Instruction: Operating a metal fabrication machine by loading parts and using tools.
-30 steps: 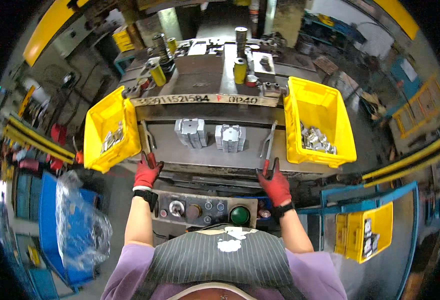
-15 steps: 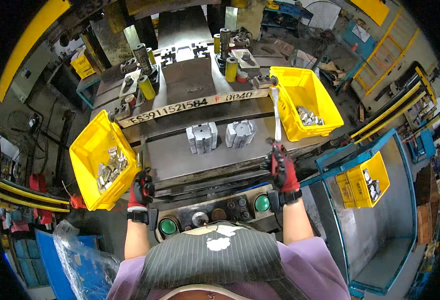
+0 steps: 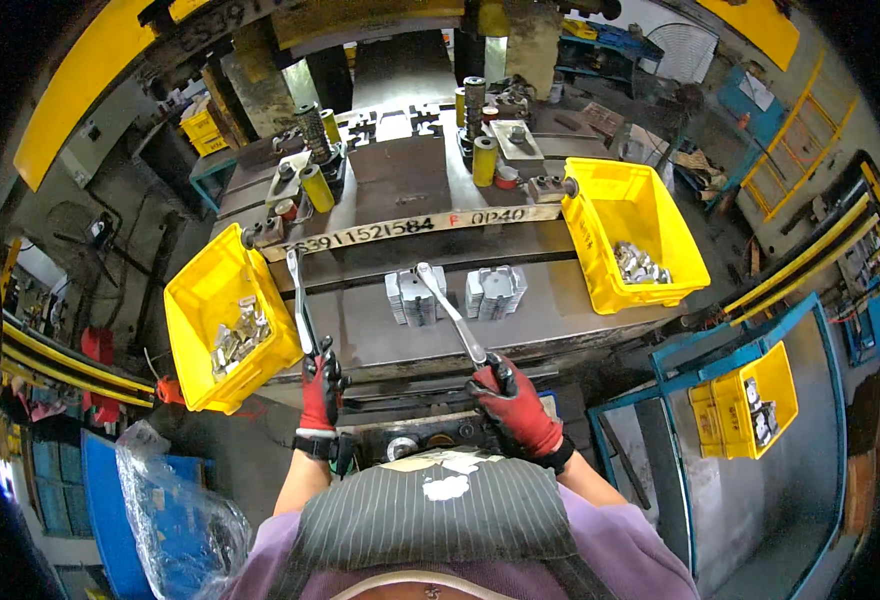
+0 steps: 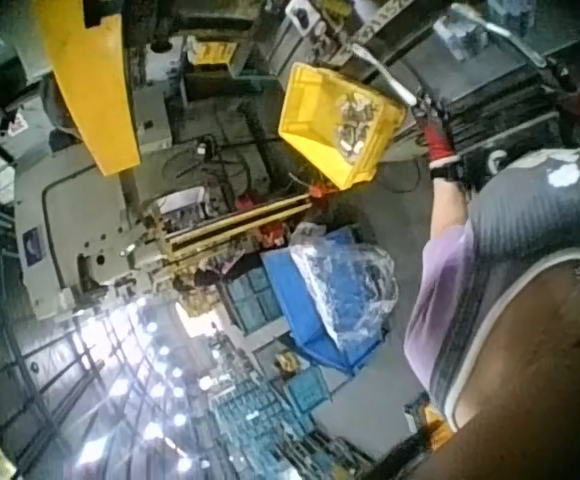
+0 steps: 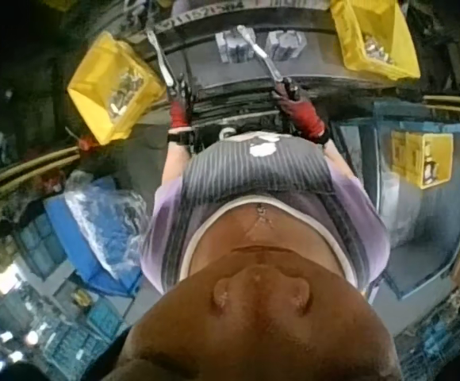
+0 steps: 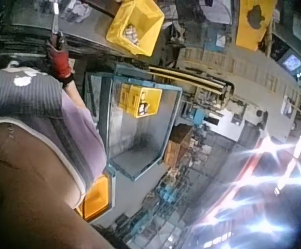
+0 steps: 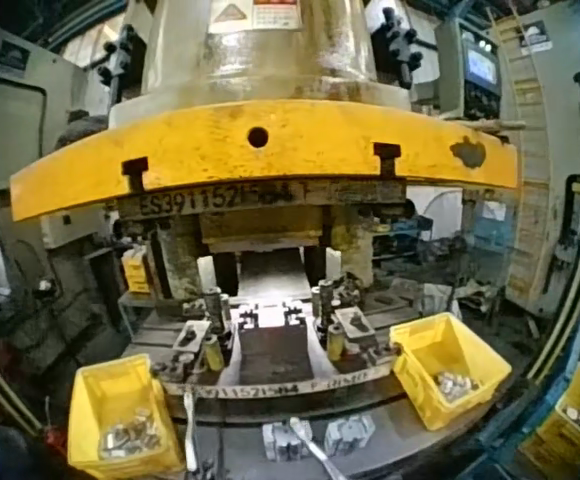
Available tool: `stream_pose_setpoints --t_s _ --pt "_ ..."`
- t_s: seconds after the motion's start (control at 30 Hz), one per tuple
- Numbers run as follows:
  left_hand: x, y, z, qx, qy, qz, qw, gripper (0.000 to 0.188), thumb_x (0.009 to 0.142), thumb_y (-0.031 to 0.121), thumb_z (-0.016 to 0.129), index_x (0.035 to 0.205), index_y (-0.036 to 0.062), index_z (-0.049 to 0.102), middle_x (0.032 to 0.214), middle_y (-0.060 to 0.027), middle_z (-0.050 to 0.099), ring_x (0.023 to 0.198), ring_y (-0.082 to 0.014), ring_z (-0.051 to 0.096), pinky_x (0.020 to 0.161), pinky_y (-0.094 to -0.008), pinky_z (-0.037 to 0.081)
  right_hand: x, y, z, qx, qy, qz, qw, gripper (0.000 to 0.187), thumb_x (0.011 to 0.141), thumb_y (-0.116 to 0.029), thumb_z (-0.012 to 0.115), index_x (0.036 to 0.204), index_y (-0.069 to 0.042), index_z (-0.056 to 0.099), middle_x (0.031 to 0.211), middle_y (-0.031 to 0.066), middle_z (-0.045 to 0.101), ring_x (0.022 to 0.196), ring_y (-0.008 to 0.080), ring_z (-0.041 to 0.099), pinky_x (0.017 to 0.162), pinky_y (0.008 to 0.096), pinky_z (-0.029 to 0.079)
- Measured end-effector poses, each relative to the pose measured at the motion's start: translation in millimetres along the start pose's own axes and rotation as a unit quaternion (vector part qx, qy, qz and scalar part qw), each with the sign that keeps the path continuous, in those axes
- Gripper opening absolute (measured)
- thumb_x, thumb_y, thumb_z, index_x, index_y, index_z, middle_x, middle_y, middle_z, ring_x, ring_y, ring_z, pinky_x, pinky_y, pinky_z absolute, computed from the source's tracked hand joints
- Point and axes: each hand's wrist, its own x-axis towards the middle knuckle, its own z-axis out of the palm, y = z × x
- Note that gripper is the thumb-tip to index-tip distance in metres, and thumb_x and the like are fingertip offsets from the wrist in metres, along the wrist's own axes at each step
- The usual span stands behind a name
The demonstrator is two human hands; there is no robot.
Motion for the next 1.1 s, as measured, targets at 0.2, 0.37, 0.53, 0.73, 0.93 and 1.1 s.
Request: stream_pose_setpoints --t_s 0.2,0.37,0.53,0.73,0.93,1.1 --pt "-37 1 -14 0.051 0.045 0.035 0.997 0.026 0.088 0.012 0.049 0.114 0.0103 0.05 0.066 0.0069 0.042 0.049 -0.0026 0.038 0.042 -0.0204 0.037 1 -7 -5 -0.008 -0.011 0.027 1.0 0.054 0.071 0.003 0.062 0.12 0.0 0.04 0.1 0.0026 0.055 0.093 0.0089 0.052 0.082 0.0249 0.043" --pt "-28 -13 -41 0.156 0.025 0.065 0.985 0.03 0.086 0.006 0.05 0.116 0.0073 0.048 0.074 0.0033 0.051 0.058 -0.0054 0.045 0.048 -0.0212 0.039 7 -20 8 -0.103 0.019 -0.041 0.994 0.044 0.069 0.004 0.061 0.111 -0.002 0.047 0.094 0.0008 0.057 0.087 0.0079 0.051 0.08 0.0241 0.042" --pt "33 -42 -48 0.146 -0.009 0.116 0.982 0.025 0.085 0.006 0.053 0.109 0.005 0.051 0.08 0.0023 0.05 0.068 -0.0061 0.046 0.058 -0.0211 0.041 78 -73 21 -0.105 0.063 -0.056 0.991 0.022 0.073 -0.011 0.066 0.091 -0.005 0.054 0.078 -0.0008 0.053 0.072 0.0079 0.049 0.066 0.0259 0.042" --pt "85 -54 -15 0.227 0.021 0.205 0.952 0.025 0.081 0.004 0.057 0.106 0.0034 0.052 0.088 -0.0024 0.057 0.08 -0.0118 0.052 0.071 -0.0247 0.043 228 -141 15 -0.03 -0.015 -0.188 0.982 0.025 0.074 -0.011 0.066 0.096 -0.003 0.058 0.086 -0.001 0.059 0.075 0.0082 0.052 0.069 0.0233 0.043" --pt "90 -64 -33 0.273 0.014 0.17 0.947 0.028 0.076 0.005 0.063 0.102 0.0016 0.053 0.088 -0.0065 0.059 0.08 -0.0147 0.052 0.073 -0.027 0.042 323 -150 5 -0.208 -0.034 -0.119 0.97 0.034 0.072 -0.019 0.069 0.096 0.002 0.057 0.084 0.0076 0.063 0.076 0.0159 0.056 0.07 0.0289 0.044" --pt "95 -73 -55 0.257 0.017 0.174 0.95 0.027 0.076 0.005 0.064 0.101 0.0015 0.053 0.086 -0.0061 0.059 0.077 -0.0147 0.052 0.071 -0.0266 0.043 342 -145 4 -0.298 -0.039 -0.13 0.945 0.051 0.069 -0.034 0.071 0.097 0.005 0.054 0.083 0.0172 0.062 0.075 0.0243 0.058 0.069 0.0322 0.045"
